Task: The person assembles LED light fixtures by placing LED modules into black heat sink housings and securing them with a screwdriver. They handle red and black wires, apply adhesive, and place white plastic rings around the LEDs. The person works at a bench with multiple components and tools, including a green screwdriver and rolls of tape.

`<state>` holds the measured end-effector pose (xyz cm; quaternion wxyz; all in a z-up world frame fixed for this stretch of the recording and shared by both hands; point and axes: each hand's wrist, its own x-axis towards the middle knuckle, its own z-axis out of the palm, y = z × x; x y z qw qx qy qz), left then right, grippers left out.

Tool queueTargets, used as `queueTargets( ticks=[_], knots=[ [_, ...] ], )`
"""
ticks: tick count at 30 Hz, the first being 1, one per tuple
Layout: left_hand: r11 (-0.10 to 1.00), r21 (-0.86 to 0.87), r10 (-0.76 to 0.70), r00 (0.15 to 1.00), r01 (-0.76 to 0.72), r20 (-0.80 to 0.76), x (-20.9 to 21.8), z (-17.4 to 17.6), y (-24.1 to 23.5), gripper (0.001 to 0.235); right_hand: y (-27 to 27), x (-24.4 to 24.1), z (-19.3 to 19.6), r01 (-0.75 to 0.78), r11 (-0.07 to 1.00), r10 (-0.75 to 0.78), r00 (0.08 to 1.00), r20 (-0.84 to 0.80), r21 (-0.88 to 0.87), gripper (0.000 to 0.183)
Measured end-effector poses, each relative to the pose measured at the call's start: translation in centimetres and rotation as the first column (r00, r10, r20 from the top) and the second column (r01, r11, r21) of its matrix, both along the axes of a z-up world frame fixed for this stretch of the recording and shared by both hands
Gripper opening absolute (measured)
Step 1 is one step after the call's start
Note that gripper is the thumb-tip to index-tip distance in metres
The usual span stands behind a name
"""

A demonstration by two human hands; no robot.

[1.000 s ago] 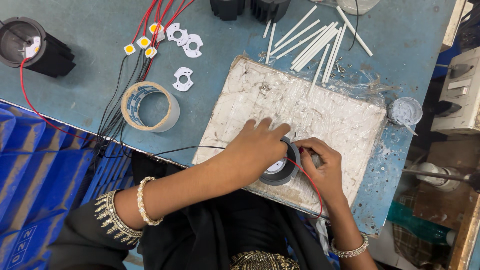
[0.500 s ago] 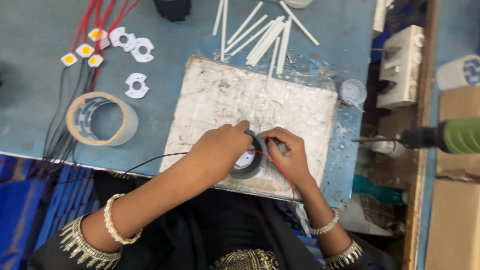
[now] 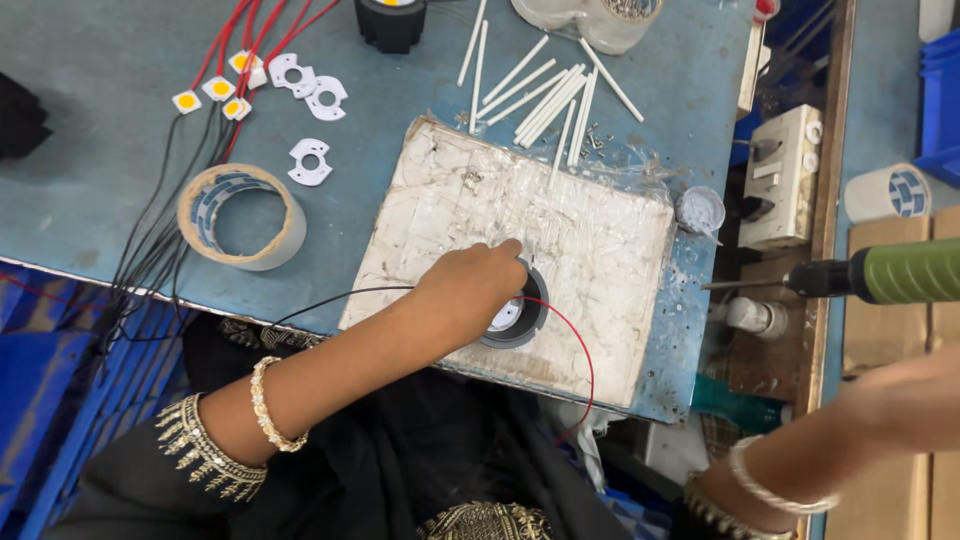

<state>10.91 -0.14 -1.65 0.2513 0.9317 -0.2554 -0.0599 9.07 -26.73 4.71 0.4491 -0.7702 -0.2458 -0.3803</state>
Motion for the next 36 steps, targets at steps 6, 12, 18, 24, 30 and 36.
queueTargets(
  ticks=[6, 12, 18, 24, 30, 36],
  knots=[
    [0.995, -0.091, 0.036, 0.999, -0.033, 0.033, -0.2, -0.7, -0.2, 0.009, -3.1, 5.8, 3.7, -0.29, 0.902, 0.34, 0.934, -0.112, 0.318, 0.037],
    [0.996, -0.083, 0.032, 0.999, -0.032, -0.007, 0.0, -1.0, -0.2, 0.009, -3.7, 10.2, 5.2, -0.562, 0.648, 0.707, 0.694, -0.134, 0.514, 0.053],
    [0.999, -0.032, 0.001, 0.999, 0.001, 0.039, -0.2, 0.9, 0.6, 0.027, -0.8, 11.9, 6.2, -0.654, 0.536, 0.825, 0.54, -0.167, 0.534, 0.07],
    [0.83, -0.558, 0.054, 0.997, -0.017, 0.051, -0.1, 4.5, 1.6, 0.052, 2.8, 11.7, 6.8, -0.679, 0.494, 0.839, 0.536, -0.092, 0.543, 0.076],
    [0.673, -0.713, 0.108, 0.979, -0.198, -0.17, 0.2, 4.9, 0.6, 0.023, 3.4, 12.0, 7.6, -0.697, 0.363, 0.879, 0.476, 0.02, 0.618, 0.064],
    [0.673, -0.706, 0.232, 0.969, -0.222, -0.083, 0.3, 4.4, 1.1, 0.013, 1.9, 12.8, 7.2, -0.715, 0.294, 0.864, 0.482, 0.143, 0.634, 0.067]
  ],
)
